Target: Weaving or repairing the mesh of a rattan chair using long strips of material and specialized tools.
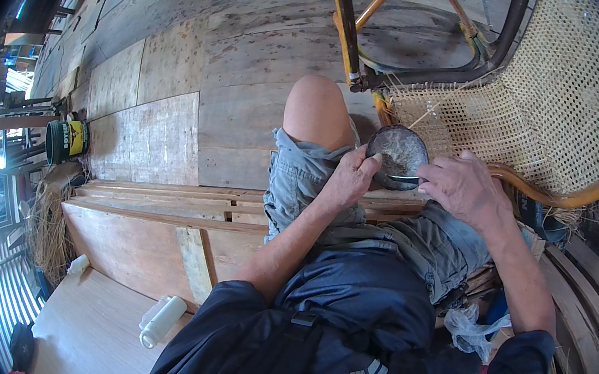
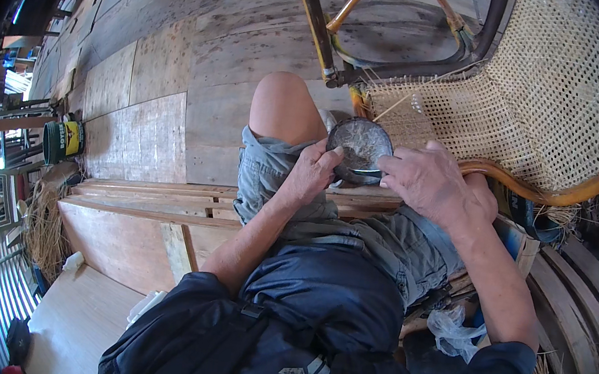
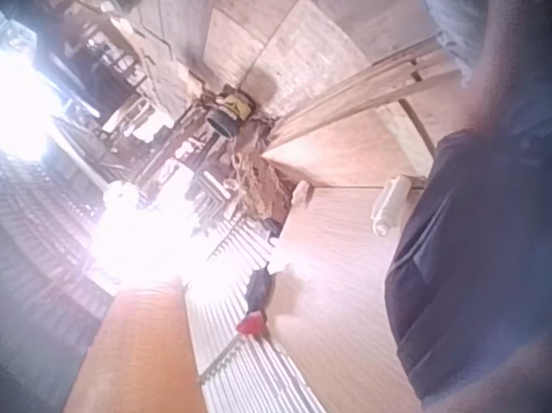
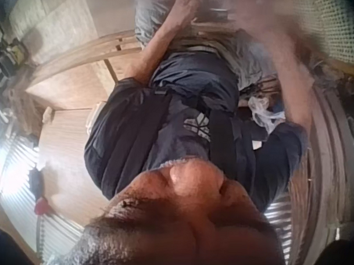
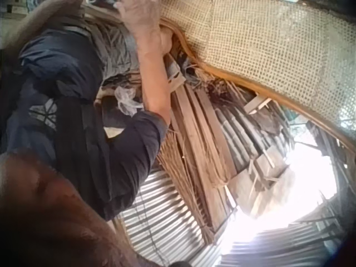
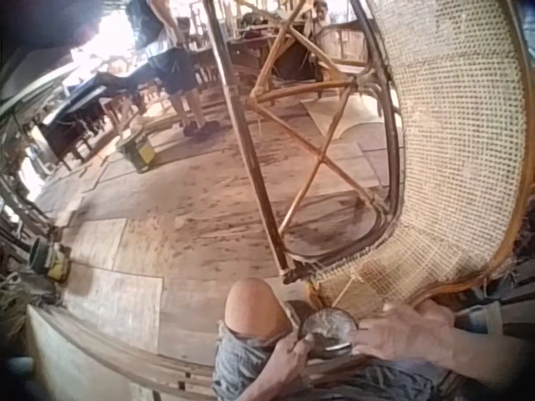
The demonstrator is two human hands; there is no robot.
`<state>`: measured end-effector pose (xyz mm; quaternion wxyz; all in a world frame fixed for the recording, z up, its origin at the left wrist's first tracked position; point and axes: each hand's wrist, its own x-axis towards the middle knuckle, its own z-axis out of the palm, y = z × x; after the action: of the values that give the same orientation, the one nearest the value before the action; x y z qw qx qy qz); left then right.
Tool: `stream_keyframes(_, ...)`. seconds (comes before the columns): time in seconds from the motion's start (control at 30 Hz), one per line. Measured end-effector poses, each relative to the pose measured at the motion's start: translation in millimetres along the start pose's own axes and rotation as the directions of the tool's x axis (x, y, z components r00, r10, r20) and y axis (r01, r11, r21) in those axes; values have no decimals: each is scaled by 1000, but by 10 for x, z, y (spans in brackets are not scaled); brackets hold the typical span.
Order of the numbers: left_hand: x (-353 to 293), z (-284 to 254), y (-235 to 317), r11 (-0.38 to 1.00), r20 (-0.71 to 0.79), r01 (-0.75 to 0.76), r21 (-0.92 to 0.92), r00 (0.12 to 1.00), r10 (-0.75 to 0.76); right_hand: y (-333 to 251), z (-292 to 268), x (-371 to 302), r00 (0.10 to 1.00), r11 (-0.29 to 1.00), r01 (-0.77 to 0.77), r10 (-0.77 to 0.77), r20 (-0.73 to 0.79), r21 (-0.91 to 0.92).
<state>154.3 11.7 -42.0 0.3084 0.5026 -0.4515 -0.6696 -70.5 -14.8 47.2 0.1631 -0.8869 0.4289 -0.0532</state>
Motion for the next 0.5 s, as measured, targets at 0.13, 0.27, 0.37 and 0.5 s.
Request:
stream_keyframes(0.13, -15, 27, 41, 998, 15, 61, 2, 998, -61, 62, -67, 26, 981, 981, -192, 192, 12, 41)
stream_keyframes(0.27, -20, 36, 17, 998, 1, 15, -65, 1000, -15, -76, 23, -23, 999, 999, 20, -19, -27, 43)
stream_keyframes(0.37, -14, 39, 22, 999, 0, -20, -51, 1000, 20, 29, -132, 0, 958, 965, -260, 255, 133, 23)
stream_keyframes(0.5, -4, 25, -32, 996, -4, -7, -91, 1000, 7, 23, 7, -64, 998, 998, -52, 51, 45, 22)
